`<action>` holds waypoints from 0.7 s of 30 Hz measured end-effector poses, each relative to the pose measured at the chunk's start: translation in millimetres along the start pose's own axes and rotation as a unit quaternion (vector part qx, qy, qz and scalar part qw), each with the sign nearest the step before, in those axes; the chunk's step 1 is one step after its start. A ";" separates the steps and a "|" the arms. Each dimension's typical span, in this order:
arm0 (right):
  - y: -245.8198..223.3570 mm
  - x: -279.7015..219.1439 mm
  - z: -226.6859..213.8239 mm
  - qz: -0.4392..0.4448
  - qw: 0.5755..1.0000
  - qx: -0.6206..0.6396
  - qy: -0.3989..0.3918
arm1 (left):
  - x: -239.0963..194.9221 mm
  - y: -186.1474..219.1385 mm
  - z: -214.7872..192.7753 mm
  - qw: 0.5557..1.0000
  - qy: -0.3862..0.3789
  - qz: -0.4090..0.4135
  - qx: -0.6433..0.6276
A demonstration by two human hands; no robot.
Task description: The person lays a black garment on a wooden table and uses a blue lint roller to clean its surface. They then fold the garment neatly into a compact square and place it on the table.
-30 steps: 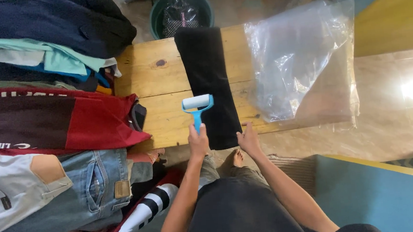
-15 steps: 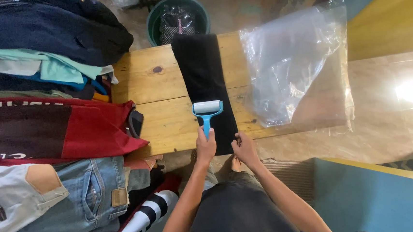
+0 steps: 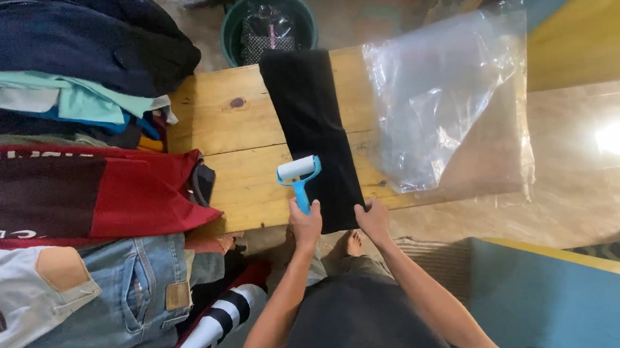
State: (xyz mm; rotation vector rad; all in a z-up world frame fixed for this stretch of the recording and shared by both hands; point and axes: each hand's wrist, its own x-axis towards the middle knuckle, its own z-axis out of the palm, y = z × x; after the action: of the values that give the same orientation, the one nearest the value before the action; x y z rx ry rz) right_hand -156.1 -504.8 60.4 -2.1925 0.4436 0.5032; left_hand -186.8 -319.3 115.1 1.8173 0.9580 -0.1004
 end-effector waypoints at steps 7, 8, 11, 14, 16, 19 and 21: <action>-8.7 -20.4 -10.9 0.003 0.999 -0.001 -0.035 | -15.8 21.8 7.6 0.998 -0.035 0.036 -0.028; -5.7 -18.6 -11.0 -0.003 0.999 -0.015 -0.031 | -15.4 16.8 17.8 0.996 -0.053 0.044 -0.049; 26.9 1.1 7.8 -0.003 1.000 -0.001 -0.028 | -21.8 16.2 29.8 0.992 -0.083 0.060 -0.072; 20.0 -9.5 -1.4 0.012 0.998 0.038 -0.047 | -24.2 15.2 30.7 0.989 -0.101 0.075 -0.079; 15.2 -16.5 -3.7 0.020 0.997 0.046 -0.066 | -24.2 14.4 30.1 0.987 -0.108 0.080 -0.086; 35.4 -5.3 11.9 0.080 0.975 0.172 -0.119 | -25.5 15.2 27.9 0.988 -0.101 0.089 -0.075; 49.0 8.9 13.6 0.026 0.990 0.103 -0.089 | -26.4 15.5 27.1 0.988 -0.103 0.088 -0.068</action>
State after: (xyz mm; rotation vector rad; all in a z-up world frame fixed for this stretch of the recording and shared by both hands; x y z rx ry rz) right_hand -174.3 -524.7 16.5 -1.9234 0.4355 0.6465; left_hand -185.2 -358.5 126.7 1.7207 0.6414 -0.1078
